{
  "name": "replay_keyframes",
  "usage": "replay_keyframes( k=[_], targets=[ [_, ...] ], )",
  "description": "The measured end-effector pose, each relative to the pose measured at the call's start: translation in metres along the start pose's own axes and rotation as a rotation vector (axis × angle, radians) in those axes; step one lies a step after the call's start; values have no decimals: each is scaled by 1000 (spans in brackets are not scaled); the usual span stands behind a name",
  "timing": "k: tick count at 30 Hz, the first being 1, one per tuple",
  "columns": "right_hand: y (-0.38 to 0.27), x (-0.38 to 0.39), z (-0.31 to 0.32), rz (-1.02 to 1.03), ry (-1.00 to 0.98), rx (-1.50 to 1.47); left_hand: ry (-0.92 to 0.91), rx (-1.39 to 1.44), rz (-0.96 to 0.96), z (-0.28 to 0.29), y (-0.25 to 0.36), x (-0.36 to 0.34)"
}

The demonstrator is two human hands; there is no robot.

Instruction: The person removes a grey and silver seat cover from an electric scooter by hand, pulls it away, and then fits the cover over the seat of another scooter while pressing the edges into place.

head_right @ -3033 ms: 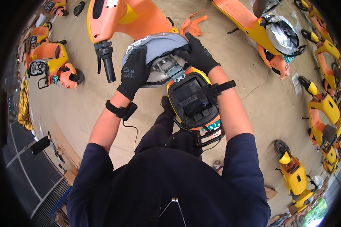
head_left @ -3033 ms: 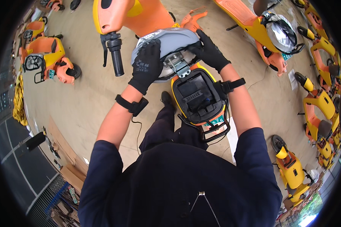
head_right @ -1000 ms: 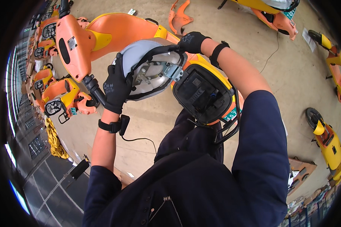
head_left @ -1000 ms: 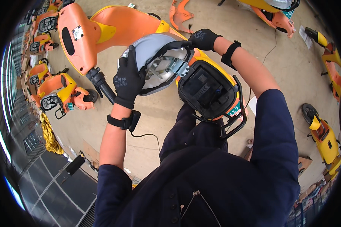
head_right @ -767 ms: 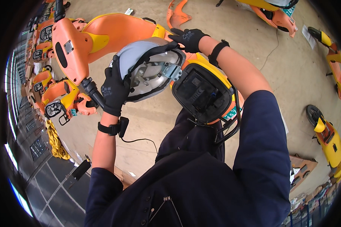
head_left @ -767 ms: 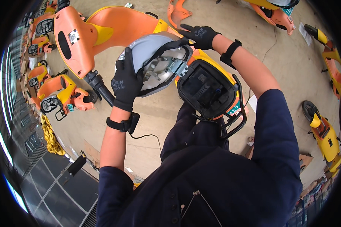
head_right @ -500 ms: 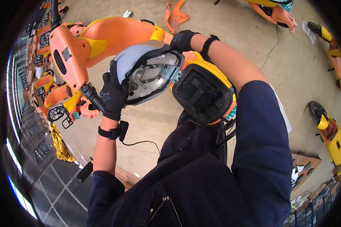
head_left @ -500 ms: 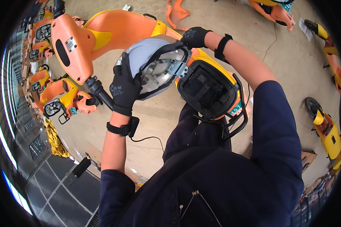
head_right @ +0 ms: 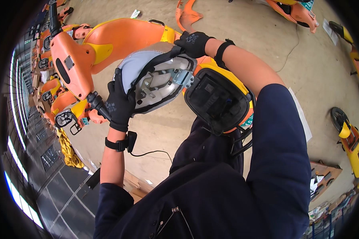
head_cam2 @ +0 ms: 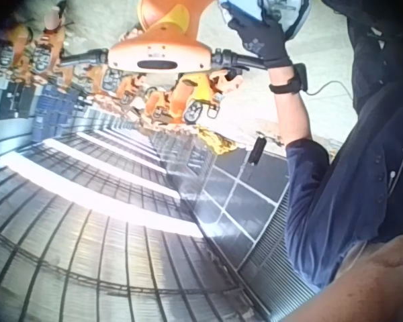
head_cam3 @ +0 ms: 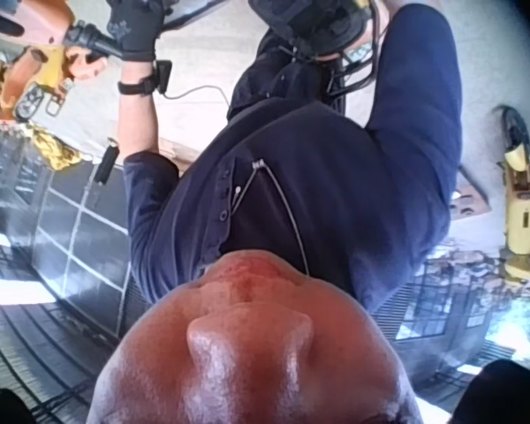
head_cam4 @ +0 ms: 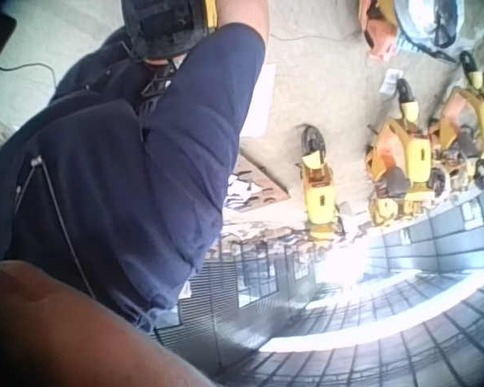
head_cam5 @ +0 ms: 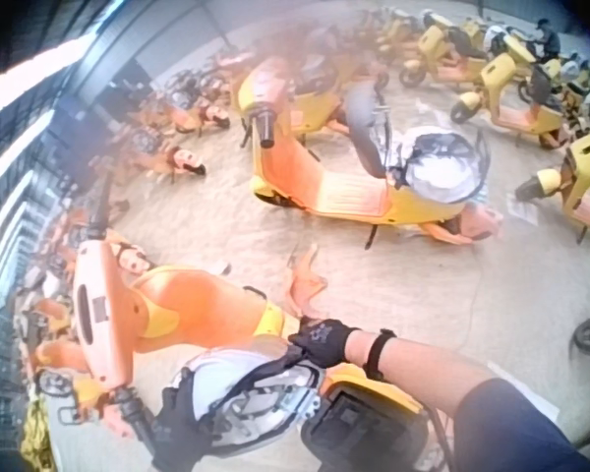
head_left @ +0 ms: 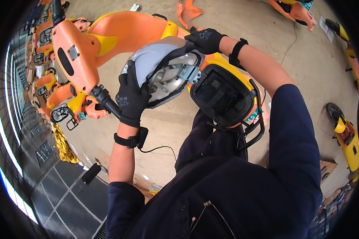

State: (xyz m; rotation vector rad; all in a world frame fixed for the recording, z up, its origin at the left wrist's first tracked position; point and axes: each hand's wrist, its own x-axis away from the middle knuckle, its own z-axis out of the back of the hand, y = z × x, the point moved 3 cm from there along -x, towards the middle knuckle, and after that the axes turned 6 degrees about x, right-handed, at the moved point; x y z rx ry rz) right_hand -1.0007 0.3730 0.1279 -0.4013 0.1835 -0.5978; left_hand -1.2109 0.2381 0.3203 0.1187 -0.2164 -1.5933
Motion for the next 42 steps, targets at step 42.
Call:
replay_keyframes(
  k=[42],
  targets=[
    [-37,7,35,-78,-120,-5,-18,-2,29,4,-6,-5]
  ],
)
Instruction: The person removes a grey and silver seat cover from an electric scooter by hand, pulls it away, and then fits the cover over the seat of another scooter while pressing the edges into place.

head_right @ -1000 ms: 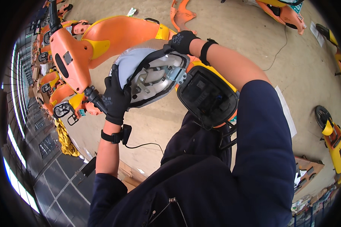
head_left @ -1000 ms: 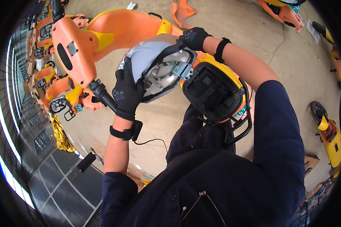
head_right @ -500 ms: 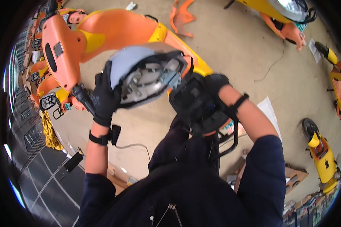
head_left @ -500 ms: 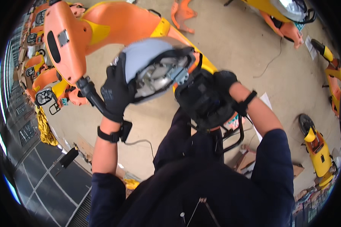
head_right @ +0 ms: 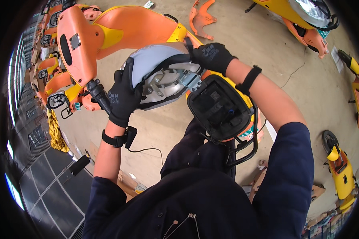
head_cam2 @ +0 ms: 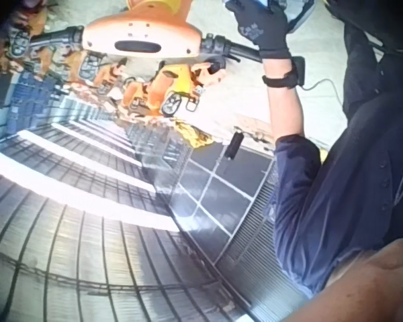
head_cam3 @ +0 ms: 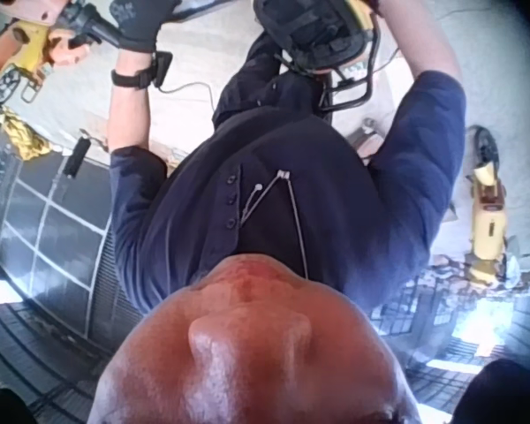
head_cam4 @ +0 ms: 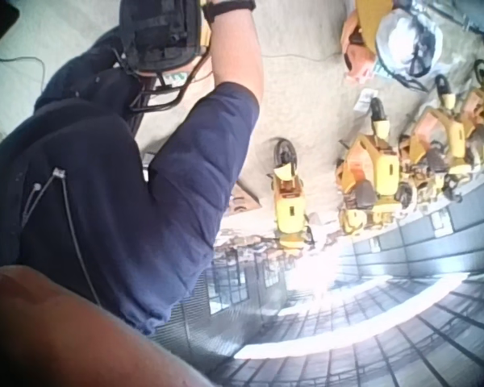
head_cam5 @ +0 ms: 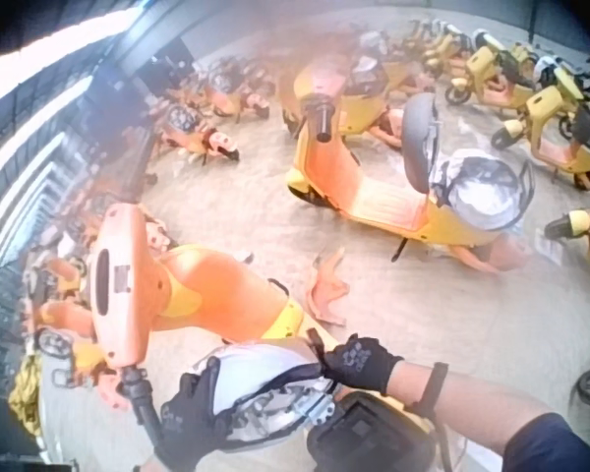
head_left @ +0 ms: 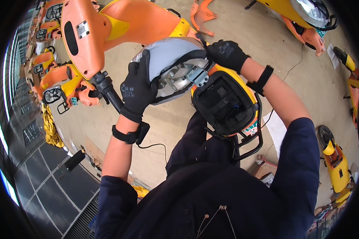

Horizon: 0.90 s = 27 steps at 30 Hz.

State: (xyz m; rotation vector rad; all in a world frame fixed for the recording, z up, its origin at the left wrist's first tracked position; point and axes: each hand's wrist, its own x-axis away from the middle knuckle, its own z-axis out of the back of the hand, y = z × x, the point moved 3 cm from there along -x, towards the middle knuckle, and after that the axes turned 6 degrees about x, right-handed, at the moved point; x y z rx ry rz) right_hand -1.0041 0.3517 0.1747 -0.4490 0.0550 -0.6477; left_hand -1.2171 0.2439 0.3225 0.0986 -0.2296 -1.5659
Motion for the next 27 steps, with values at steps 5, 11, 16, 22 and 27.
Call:
replay_keyframes(
  k=[5,11,16,22,27],
  targets=[
    [10,7,-17,91,72,-38,5,49,-12,1,-6,-2],
    [-5,8,-23,-126,86,51,-42,101,-20,3,-16,-14],
    [-43,0,-16,-442,-93,169,18,47,-45,1,-13,-2],
    [-46,20,47,-596,-414,-78,41,86,-90,-3,-17,4],
    [-90,8,90,121,331,51,44,86,-68,-1,-12,5]
  ],
)
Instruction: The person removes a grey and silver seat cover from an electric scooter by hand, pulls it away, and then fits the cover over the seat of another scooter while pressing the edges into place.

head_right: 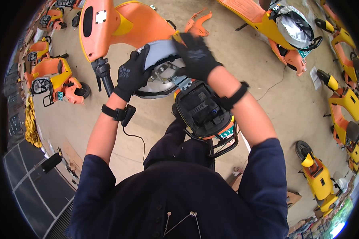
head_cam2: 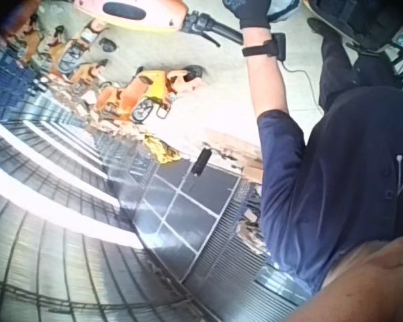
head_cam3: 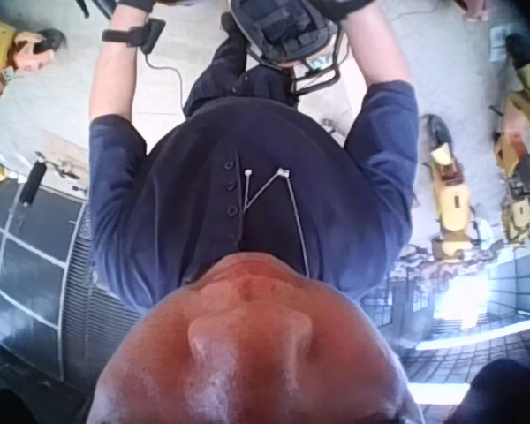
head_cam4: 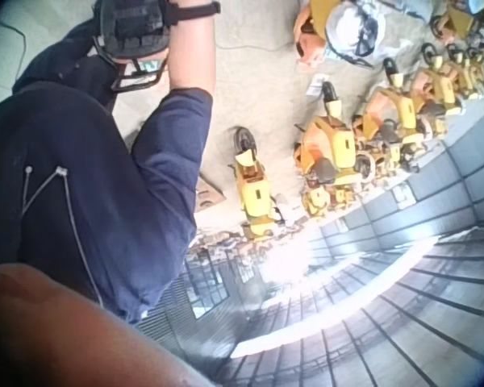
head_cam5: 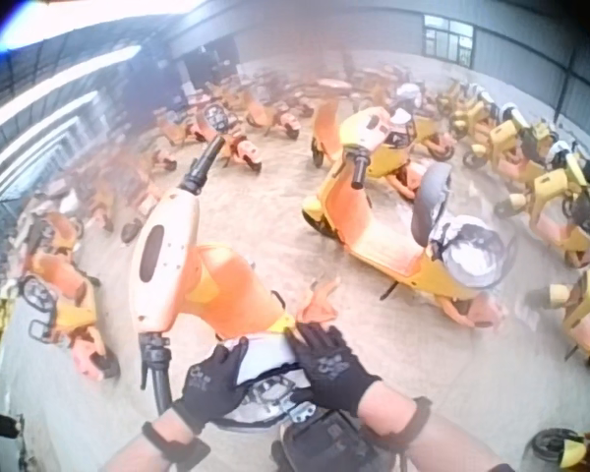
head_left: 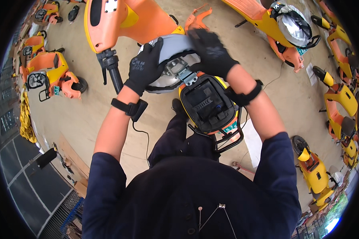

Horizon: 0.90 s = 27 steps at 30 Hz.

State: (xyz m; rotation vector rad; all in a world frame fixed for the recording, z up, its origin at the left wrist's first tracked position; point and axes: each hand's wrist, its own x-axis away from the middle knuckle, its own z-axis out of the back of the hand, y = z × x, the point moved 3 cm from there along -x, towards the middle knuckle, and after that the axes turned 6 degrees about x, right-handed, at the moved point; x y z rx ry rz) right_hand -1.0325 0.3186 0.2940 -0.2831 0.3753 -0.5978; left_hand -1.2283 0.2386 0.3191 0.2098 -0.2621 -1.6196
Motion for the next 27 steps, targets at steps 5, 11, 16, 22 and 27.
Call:
replay_keyframes(
  k=[5,11,16,22,27],
  targets=[
    [-24,-56,-40,257,55,-36,43,52,35,1,-7,-1],
    [-23,-60,-38,227,-85,-29,285,334,-53,-12,-29,49],
    [-22,-68,-38,247,-199,5,468,384,141,-16,-40,32],
    [-22,-71,-36,219,-136,22,382,198,47,-28,-47,18],
    [-51,-71,-31,255,-75,227,238,878,271,-35,-61,20]
  ],
)
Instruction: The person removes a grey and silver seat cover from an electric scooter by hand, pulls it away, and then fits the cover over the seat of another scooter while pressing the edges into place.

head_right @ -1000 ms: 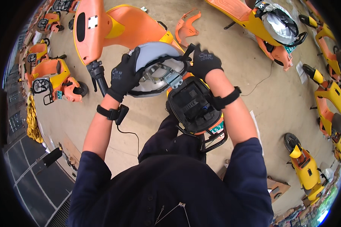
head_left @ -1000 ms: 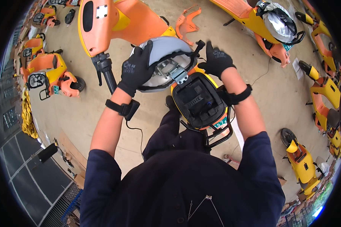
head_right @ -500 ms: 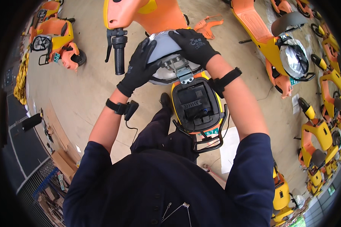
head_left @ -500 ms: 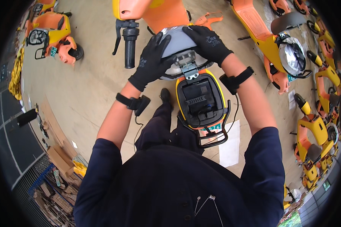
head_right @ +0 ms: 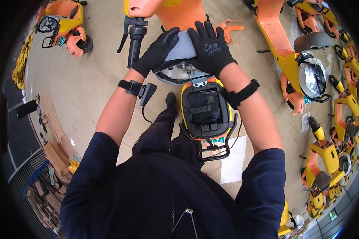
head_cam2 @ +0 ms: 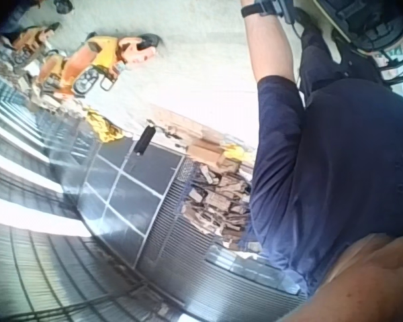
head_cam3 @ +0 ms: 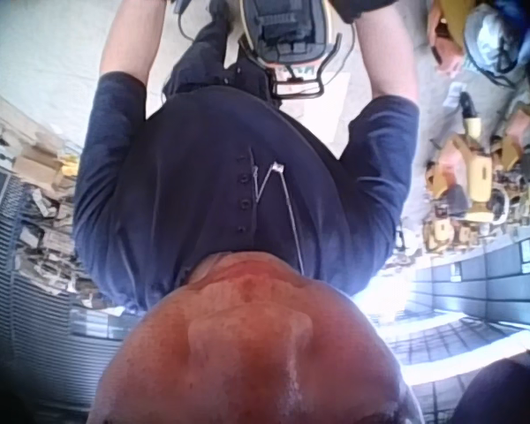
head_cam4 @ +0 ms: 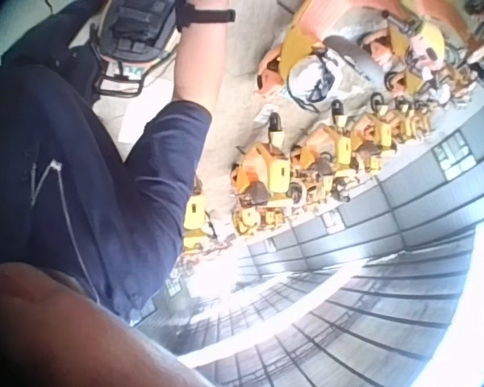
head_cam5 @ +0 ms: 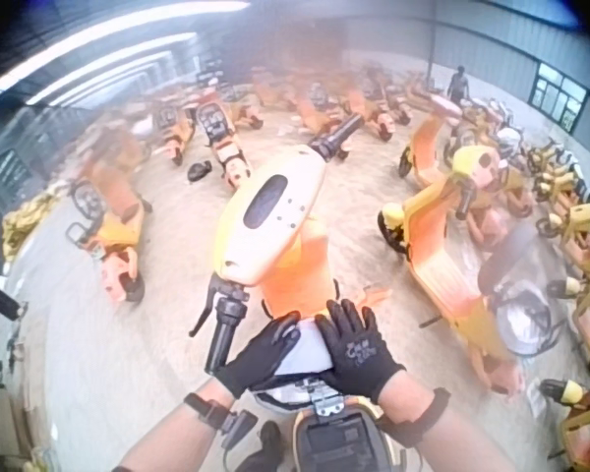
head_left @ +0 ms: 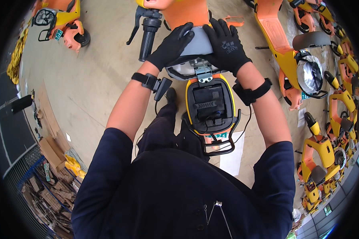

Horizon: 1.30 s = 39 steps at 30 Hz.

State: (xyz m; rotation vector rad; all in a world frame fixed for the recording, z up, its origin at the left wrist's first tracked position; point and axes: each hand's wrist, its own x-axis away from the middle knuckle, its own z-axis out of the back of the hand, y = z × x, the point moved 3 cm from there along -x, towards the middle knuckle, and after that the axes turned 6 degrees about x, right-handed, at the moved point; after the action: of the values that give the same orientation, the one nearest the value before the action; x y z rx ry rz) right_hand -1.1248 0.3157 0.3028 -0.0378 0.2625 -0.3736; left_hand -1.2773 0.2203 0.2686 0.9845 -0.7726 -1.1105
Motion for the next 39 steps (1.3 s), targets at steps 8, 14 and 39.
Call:
replay_keyframes(
  k=[8,14,39],
  targets=[
    [9,-3,-7,180,-18,-181,479,284,-49,-5,-29,80],
    [-1,-13,2,240,-127,-190,313,241,397,-27,-105,126],
    [-10,-23,10,180,-309,-80,186,1015,285,-22,-166,76]
  ],
)
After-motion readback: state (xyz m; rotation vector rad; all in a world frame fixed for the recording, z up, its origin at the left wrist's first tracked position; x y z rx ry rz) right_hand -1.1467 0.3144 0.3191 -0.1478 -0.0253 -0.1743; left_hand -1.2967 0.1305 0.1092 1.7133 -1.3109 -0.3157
